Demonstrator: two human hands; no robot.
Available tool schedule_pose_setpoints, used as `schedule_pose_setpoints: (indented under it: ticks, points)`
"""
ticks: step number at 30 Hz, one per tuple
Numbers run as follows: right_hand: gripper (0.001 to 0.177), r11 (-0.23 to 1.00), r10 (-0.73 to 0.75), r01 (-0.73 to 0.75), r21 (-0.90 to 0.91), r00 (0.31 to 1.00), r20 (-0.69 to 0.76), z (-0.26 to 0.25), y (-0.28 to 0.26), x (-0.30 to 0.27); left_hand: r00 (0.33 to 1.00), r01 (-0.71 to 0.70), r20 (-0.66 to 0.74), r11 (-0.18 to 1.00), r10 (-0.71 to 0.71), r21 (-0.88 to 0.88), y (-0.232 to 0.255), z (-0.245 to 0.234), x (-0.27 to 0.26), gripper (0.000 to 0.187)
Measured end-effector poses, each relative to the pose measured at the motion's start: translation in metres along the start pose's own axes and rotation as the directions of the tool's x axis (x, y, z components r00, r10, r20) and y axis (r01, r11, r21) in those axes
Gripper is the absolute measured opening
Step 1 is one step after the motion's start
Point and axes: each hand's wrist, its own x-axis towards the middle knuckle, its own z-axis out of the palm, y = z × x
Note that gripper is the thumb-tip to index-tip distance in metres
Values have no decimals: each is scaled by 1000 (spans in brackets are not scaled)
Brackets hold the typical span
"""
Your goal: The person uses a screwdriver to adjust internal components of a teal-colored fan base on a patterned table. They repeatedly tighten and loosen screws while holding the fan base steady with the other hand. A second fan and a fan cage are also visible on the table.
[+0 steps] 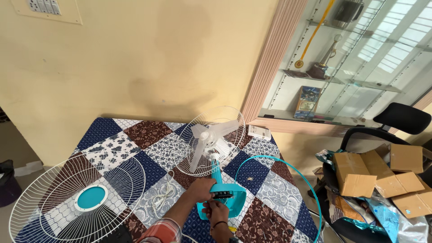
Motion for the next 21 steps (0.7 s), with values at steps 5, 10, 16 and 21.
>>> schedule_pose_setpoints:
  ticks: [5, 10, 16, 21]
  points:
    - [29, 998, 10, 0, -67, 988, 152, -65, 0, 14, 992, 97, -61, 978, -110, -186, 16, -7, -26, 41]
    - [27, 991, -65, 70, -115, 997, 50, -139, -16, 11, 991, 67, -84, 940, -101, -335, 29, -20, -39, 45]
    - [23, 986, -124, 114, -122, 990, -72, -220, -54, 3, 957, 65, -241, 925, -164, -374, 57, -34, -55, 51]
    - [26, 978, -162, 140, -152, 976, -144, -276, -70, -1, 607, -89, -795, 995, 23, -39, 100, -20, -65, 31]
